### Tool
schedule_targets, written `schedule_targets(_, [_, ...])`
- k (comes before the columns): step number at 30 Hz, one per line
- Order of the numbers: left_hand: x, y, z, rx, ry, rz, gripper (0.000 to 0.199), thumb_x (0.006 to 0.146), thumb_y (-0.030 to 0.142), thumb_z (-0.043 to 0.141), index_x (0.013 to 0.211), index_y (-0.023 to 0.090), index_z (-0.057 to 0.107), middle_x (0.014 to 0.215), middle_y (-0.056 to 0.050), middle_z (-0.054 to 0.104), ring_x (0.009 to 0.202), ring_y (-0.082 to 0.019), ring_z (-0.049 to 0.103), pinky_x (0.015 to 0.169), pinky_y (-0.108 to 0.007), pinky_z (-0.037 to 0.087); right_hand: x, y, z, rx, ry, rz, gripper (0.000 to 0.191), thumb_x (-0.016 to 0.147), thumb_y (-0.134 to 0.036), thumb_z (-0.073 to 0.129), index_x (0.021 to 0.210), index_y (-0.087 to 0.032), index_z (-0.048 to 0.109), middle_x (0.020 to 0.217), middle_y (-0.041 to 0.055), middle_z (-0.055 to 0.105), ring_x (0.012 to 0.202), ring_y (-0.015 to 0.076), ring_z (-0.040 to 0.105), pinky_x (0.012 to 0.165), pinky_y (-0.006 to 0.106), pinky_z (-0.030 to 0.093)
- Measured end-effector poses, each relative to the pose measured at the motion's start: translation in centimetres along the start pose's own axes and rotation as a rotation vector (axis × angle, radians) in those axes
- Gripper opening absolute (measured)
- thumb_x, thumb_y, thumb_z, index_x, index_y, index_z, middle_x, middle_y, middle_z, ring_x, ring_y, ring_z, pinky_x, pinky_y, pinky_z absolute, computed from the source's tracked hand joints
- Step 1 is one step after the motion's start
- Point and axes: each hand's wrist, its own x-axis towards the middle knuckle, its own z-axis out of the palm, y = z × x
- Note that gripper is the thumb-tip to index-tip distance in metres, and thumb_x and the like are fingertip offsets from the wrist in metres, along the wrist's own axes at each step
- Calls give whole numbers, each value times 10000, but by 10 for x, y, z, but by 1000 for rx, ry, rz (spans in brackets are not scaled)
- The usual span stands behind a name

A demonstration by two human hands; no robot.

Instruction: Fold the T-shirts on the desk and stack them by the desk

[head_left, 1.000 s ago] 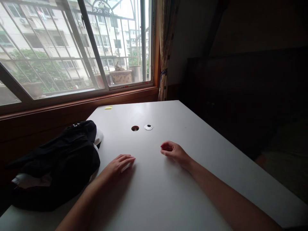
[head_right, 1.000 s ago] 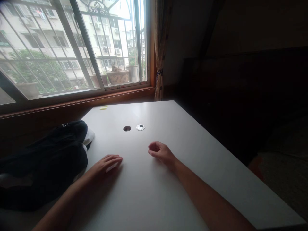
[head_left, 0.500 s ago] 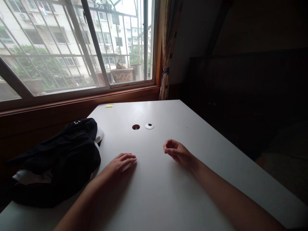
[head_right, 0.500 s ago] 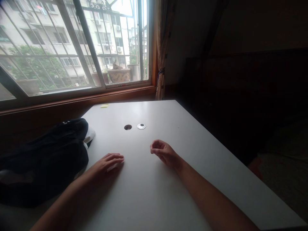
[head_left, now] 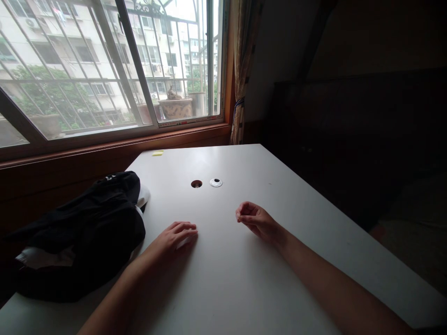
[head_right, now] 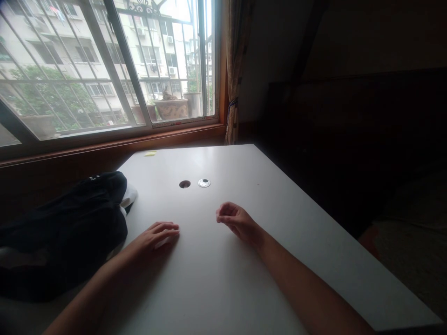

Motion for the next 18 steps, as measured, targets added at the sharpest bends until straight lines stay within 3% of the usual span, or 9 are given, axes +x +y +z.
schedule_targets(18, [0,-1,1,-5,-11,-8,324,1018,264,534,1325,305,628,1382,-68,630,1255,-245,580,1047,-423,549,-1,0,0,-51,27,57,231,713,-251,893,853,-227,711,843,5,675,801,149,593,774,299,461])
